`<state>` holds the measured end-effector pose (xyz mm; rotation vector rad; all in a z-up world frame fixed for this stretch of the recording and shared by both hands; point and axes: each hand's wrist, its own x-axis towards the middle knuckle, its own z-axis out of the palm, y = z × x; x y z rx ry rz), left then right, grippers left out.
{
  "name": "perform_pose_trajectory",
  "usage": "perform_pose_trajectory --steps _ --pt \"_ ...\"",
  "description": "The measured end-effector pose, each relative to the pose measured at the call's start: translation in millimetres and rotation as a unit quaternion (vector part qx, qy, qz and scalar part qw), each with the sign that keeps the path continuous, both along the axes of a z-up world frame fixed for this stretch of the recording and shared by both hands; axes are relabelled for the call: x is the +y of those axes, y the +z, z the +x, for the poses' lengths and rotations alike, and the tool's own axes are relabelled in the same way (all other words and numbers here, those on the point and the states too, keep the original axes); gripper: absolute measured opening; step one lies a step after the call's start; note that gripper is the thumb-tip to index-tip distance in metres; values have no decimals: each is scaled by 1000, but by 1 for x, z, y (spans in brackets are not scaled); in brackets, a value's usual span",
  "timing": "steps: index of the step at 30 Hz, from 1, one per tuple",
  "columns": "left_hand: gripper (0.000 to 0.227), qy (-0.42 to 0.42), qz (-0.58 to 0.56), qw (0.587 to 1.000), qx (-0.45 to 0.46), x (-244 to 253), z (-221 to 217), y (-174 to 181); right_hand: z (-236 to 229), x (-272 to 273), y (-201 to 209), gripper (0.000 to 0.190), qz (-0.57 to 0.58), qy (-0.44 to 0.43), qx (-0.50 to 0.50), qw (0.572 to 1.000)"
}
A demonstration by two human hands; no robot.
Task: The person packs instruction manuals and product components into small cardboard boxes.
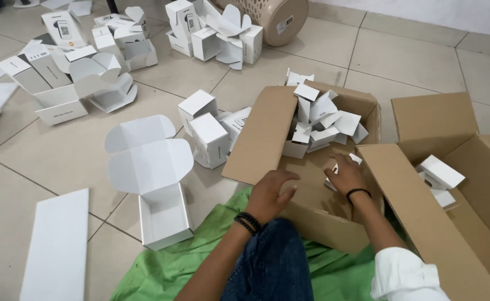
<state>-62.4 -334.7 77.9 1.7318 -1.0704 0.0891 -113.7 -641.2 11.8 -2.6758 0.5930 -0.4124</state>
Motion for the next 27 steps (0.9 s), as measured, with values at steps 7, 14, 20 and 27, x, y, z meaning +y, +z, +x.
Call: perform_pose_trajectory --steps 7,14,20,27 --pt "25 -38 3 999 23 -3 -9 -5 -6 -55 -71 91 1 -6 36 999" --pt "21 62 77 995 2 103 26 -19 2 -40 -33 34 -161 8 84 983" --pt "20 149 148 978 11 205 53 -19 3 100 92 33 43 60 -198 977" --pt "31 314 294 903 2 293 55 -31 39 258 129 28 115 295 -284 905"
